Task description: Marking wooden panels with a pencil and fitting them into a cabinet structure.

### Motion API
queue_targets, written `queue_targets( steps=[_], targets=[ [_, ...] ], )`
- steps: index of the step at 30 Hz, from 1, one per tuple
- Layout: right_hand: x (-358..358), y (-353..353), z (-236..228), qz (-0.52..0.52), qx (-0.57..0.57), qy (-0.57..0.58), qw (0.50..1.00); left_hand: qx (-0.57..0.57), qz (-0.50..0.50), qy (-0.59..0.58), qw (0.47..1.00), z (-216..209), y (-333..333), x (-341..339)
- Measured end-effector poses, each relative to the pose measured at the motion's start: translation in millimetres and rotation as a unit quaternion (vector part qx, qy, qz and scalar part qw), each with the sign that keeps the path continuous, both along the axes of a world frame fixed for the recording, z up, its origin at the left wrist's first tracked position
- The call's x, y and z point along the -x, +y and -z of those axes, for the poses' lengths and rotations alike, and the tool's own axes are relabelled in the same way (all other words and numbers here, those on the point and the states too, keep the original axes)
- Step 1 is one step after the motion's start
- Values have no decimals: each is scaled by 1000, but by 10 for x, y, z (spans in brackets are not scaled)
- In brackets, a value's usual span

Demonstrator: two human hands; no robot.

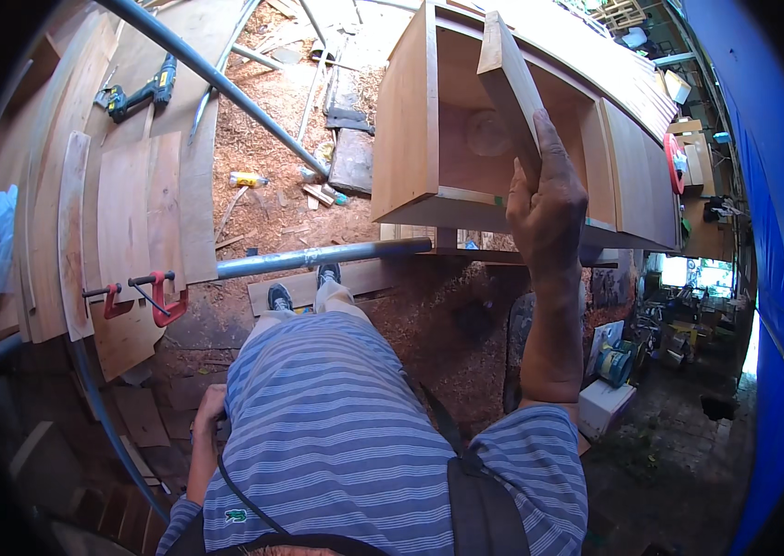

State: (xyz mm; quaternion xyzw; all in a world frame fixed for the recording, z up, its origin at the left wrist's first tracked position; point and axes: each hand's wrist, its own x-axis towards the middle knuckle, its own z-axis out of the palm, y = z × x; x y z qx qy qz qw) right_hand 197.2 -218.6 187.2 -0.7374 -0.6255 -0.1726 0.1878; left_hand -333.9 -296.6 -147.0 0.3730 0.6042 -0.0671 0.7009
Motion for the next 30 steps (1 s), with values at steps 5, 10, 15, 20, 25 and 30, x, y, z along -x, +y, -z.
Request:
queue_targets(
  steps=[5, 10, 15, 20, 25, 30],
  targets=[
    [5, 10, 1, 23, 15, 49, 998, -45, 47, -62, 996, -69, -4, 111],
    [-16, 26, 10, 9, 22, 28, 999, -141, 53, -38, 988, -508, -12, -74],
    [-11, 42, 18, 3, 29, 19, 999, -167, -31, -88, 981, -513, -135, -39],
    [39, 64, 66, 0, 33, 19, 999, -203, -71, -130, 968, -171, -289, -40],
    [-1, 68, 170, -14, 18, -20, 1000, -317, -79, -107, 939, 211, -388, -146],
    [125, 98, 239, -28, 25, -21, 999, -264, -132, -59, 954, 236, -335, -253]
  ],
)
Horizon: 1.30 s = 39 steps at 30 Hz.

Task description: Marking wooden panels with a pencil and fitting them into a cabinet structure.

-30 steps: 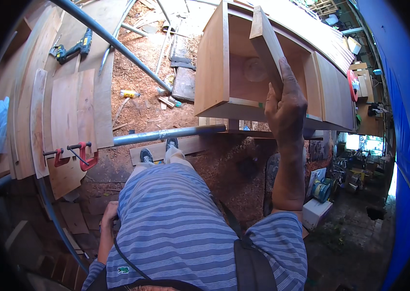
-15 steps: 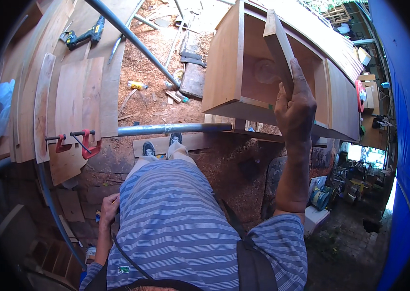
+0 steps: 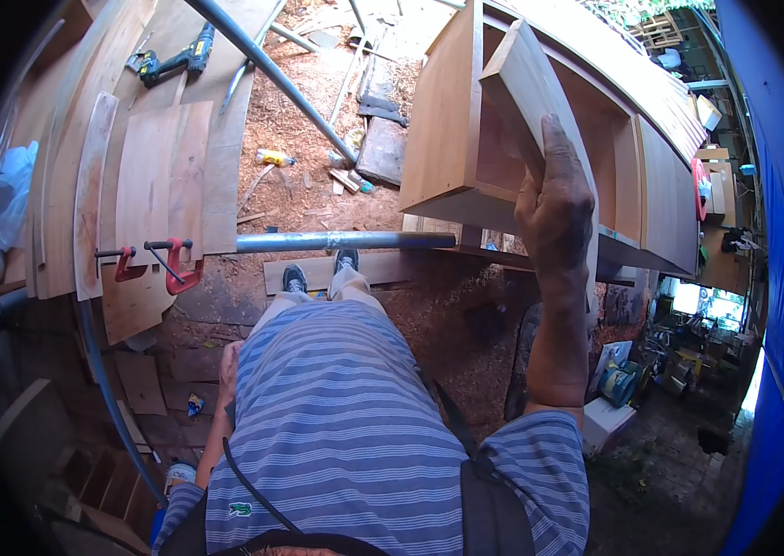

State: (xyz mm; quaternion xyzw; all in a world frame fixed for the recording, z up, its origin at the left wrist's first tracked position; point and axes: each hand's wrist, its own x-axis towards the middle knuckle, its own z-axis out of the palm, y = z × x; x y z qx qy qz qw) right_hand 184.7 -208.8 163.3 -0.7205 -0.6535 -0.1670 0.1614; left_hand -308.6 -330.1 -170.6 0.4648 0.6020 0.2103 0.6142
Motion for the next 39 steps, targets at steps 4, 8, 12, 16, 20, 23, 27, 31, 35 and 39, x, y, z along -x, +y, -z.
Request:
queue_targets(
  steps=[4, 8, 12, 16, 20, 23, 27, 31, 35, 39],
  targets=[
    [-1, 3, 105, -13, 3, -9, 1000, 16, 54, -19, 998, -116, 66, 142],
    [35, 9, 247, -33, 16, -41, 998, 28, 2, -109, 994, -30, -71, 262],
    [91, 27, 429, -34, 33, -37, 998, -48, -28, -75, 996, 564, -329, 274],
    [127, 58, 607, -38, 52, -56, 996, -32, -48, -44, 997, 317, -152, 128],
    [130, 80, 773, -30, 63, -73, 995, -51, -19, -26, 998, 96, -73, 212],
    [148, 92, 860, -27, 99, -92, 991, -25, -40, -79, 996, 100, -112, 288],
    [163, 105, 970, -25, 107, -94, 990, -23, -73, -96, 992, 436, -249, 269],
    [130, 98, 1139, -13, 110, -87, 990, 0, -64, -48, 997, 358, -157, 220],
    [172, 115, 1192, -4, 93, -98, 991, 88, -21, -121, 989, -25, 7, 332],
    [155, 110, 1207, -2, 98, -76, 992, 221, -96, -291, 926, -212, 56, 467]
  ],
)
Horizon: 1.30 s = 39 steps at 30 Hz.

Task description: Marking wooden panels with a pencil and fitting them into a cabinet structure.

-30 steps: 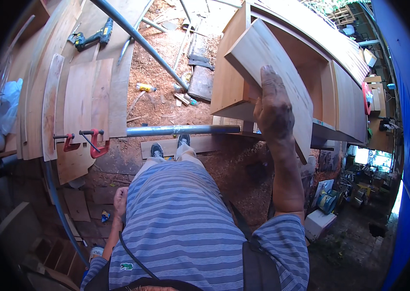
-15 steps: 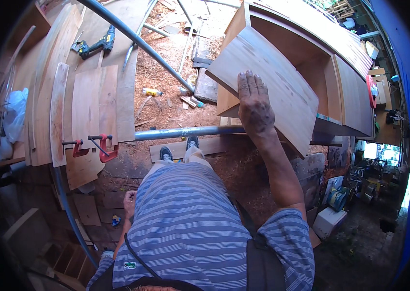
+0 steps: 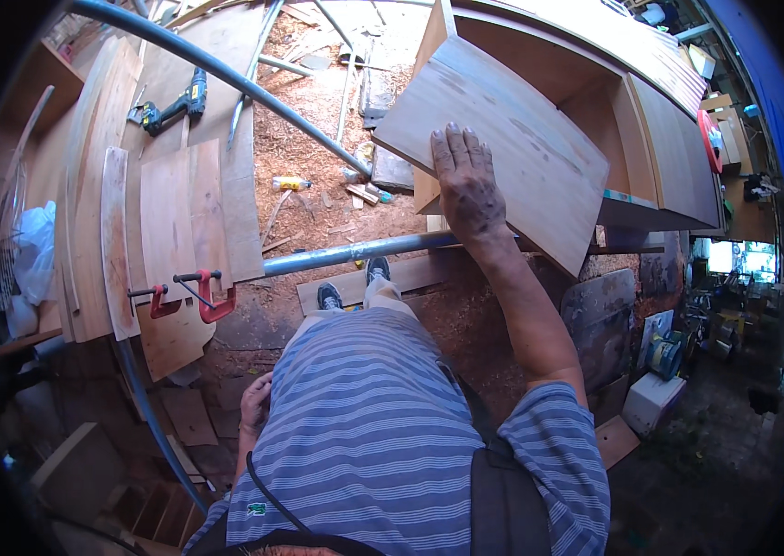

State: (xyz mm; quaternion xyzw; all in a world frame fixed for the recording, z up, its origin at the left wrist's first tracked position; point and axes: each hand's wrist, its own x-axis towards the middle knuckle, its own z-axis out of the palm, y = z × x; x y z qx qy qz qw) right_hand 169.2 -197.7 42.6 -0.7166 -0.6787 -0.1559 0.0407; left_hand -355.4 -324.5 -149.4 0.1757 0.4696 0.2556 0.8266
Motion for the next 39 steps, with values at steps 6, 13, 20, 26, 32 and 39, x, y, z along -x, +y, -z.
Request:
queue_targets(
  steps=[6, 13, 20, 26, 32, 39],
  targets=[
    [-1, 1, -83, -5, -10, 45, 999, 35, 73, 27, 996, -90, 84, 82],
    [3, -145, -165, 9, 3, 56, 998, 16, 72, 84, 994, 235, 34, 58],
    [-63, -475, -156, 52, 14, 63, 997, -1, 88, 76, 993, 268, 178, 2],
    [-159, -890, -205, 127, 11, 54, 990, 11, 98, 69, 993, 181, 282, -84],
    [-338, -1292, -210, 198, 0, 34, 980, -12, 119, 122, 985, 214, 435, -218],
    [-484, -1497, -194, 229, -26, 18, 973, -55, 161, 178, 969, 306, 493, -297]
  ],
)
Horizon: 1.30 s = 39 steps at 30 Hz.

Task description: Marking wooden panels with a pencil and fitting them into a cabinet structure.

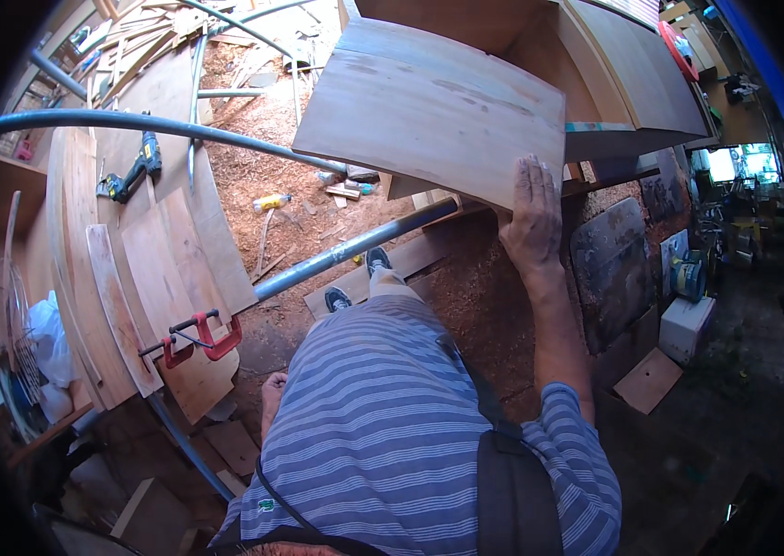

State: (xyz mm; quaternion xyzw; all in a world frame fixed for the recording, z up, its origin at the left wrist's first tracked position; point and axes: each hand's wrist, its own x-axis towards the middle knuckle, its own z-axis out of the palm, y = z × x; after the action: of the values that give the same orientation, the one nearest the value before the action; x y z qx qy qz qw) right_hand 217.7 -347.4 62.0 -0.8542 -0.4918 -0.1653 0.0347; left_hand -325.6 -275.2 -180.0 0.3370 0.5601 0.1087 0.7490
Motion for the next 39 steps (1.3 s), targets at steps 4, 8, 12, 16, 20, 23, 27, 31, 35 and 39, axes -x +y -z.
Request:
queue_targets(
  steps=[4, 8, 12, 16, 20, 23, 27, 31, 35, 39],
  targets=[
    [-82, -96, 8, 27, 7, -2, 1000, -5, 16, 18, 1000, 108, 3, -19],
    [-133, -122, 41, 23, -7, -3, 1000, -39, 18, 44, 998, 232, -53, -36],
    [-50, -51, -10, 45, 21, -2, 999, -85, 59, 115, 988, 84, -16, -210],
    [124, 206, -6, 7, 16, 49, 999, -134, 80, 134, 979, 405, -94, -98],
    [302, 580, 30, -40, 14, 62, 997, -183, 109, 155, 965, 491, -102, -70],
    [455, 818, 25, -97, 15, 95, 991, -173, 125, 153, 965, 339, -14, -149],
    [542, 930, 72, -151, 11, 102, 983, -92, 144, 127, 977, -306, 183, -415],
    [495, 800, 32, -162, 35, 110, 980, -95, 176, 92, 975, -443, 300, -389],
    [356, 485, -25, -111, 33, 103, 988, -104, 136, 92, 981, -292, 434, -280],
    [156, 34, -73, -41, 6, 93, 995, -138, 125, 119, 975, -309, 716, -341]
  ],
)
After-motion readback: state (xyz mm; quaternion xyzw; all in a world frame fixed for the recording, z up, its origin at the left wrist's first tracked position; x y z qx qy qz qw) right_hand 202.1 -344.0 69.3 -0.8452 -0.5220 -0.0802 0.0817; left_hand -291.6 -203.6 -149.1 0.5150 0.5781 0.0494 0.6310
